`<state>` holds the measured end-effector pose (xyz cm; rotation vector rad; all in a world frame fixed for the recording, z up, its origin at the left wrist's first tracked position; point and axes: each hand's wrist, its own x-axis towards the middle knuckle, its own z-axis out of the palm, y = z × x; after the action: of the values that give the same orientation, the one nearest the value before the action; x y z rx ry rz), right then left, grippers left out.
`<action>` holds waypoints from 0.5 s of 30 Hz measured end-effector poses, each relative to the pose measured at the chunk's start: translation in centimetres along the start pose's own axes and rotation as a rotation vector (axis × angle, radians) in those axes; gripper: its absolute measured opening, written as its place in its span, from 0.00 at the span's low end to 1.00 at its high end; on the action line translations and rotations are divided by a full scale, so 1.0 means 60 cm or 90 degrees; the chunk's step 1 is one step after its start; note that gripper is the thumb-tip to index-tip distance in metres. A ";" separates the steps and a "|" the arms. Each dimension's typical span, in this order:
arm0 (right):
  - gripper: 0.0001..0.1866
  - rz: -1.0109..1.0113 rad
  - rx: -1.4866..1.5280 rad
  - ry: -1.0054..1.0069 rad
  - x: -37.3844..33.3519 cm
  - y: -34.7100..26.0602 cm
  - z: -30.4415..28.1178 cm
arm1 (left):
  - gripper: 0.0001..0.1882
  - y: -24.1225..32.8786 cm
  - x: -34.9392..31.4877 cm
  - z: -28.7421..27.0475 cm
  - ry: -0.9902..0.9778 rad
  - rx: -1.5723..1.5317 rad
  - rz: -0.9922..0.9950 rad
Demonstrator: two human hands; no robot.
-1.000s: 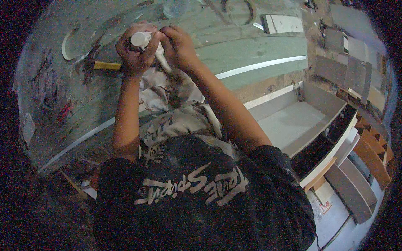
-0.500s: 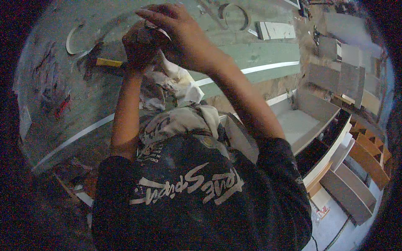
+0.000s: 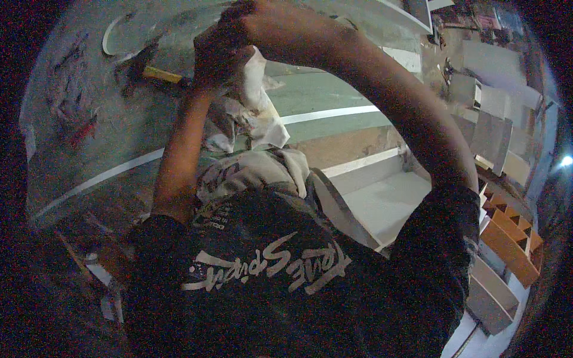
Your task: The person cleans a bottle cap using a cloth and then uses a small blade to remove or scrape the top of the cap.
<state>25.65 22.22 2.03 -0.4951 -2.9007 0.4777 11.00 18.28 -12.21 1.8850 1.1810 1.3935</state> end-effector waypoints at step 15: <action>0.10 0.012 -0.147 -0.040 -0.016 0.016 0.011 | 0.21 -0.014 0.002 0.023 0.076 -0.017 0.022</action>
<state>26.67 22.57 0.99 -0.5485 -3.0315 0.1621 12.01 18.93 -13.31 1.8330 1.1844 1.5516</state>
